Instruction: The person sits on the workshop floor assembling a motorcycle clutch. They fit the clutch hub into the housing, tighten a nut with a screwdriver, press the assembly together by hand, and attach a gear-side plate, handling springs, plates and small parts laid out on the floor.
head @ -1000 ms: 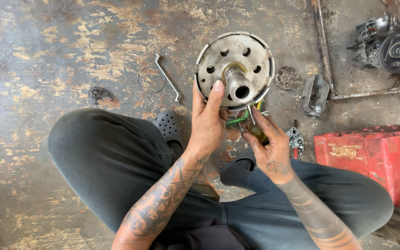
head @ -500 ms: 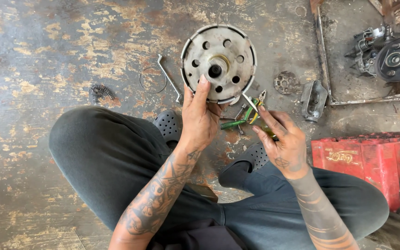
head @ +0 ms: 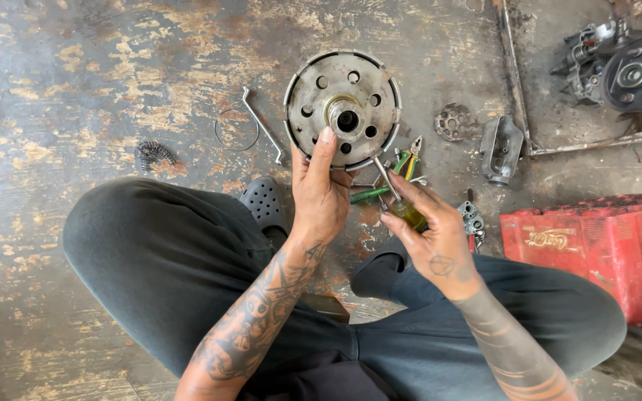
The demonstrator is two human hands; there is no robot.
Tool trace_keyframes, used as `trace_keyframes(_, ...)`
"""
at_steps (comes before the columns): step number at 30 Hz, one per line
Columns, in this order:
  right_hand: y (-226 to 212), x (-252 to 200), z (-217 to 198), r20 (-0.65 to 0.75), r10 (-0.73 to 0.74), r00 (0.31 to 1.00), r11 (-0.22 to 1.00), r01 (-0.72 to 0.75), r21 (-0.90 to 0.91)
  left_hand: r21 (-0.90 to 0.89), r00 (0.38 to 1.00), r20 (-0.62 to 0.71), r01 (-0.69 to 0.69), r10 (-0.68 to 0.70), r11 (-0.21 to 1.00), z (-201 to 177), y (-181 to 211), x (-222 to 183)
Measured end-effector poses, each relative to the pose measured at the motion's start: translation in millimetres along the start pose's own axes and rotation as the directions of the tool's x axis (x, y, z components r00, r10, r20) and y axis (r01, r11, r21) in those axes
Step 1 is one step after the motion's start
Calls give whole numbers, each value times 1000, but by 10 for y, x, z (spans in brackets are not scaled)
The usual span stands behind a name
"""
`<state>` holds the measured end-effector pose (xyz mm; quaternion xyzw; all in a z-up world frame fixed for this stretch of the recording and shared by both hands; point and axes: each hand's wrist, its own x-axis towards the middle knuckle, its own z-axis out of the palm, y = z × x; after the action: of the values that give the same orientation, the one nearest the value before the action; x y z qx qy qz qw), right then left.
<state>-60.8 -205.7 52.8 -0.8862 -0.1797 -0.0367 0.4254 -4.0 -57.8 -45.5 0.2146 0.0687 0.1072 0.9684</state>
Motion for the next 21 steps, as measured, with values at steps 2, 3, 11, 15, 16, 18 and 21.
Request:
trace_keyframes(2, -5, 2, 61, -24, 2, 1000, 1000, -2, 14, -3, 1000, -19, -16, 16, 1000, -39, -46, -14)
trace_keyframes(3, -9, 9, 95, -43, 0, 999, 1000, 1, 23, -12, 999, -39, -37, 37, 999, -61, -66, -18)
trace_keyframes(11, 148, -128, 297, -13, 92, 996, 963, -86, 257, 24, 999, 4, 53, -53, 998, -33, 39, 46)
trace_keyframes(15, 277, 108, -53, 208, 91, 974, 978, -126, 165, 137, 993, 41, 101, -108, 985, -310, 138, 209)
trace_keyframes(16, 251, 154, -214, 205, 87, 975, 979, -121, 164, 137, 993, 47, 98, -106, 986, -257, 204, 236)
trace_keyframes(18, 196, 244, -528, 396, 174, 902, 985, -155, -79, 173, 997, 77, -12, -2, 985, -153, 345, 287)
trace_keyframes(21, 420, 266, -825, 377, 315, 871, 949, -296, -108, 113, 982, 187, 9, -30, 994, 69, 668, 217)
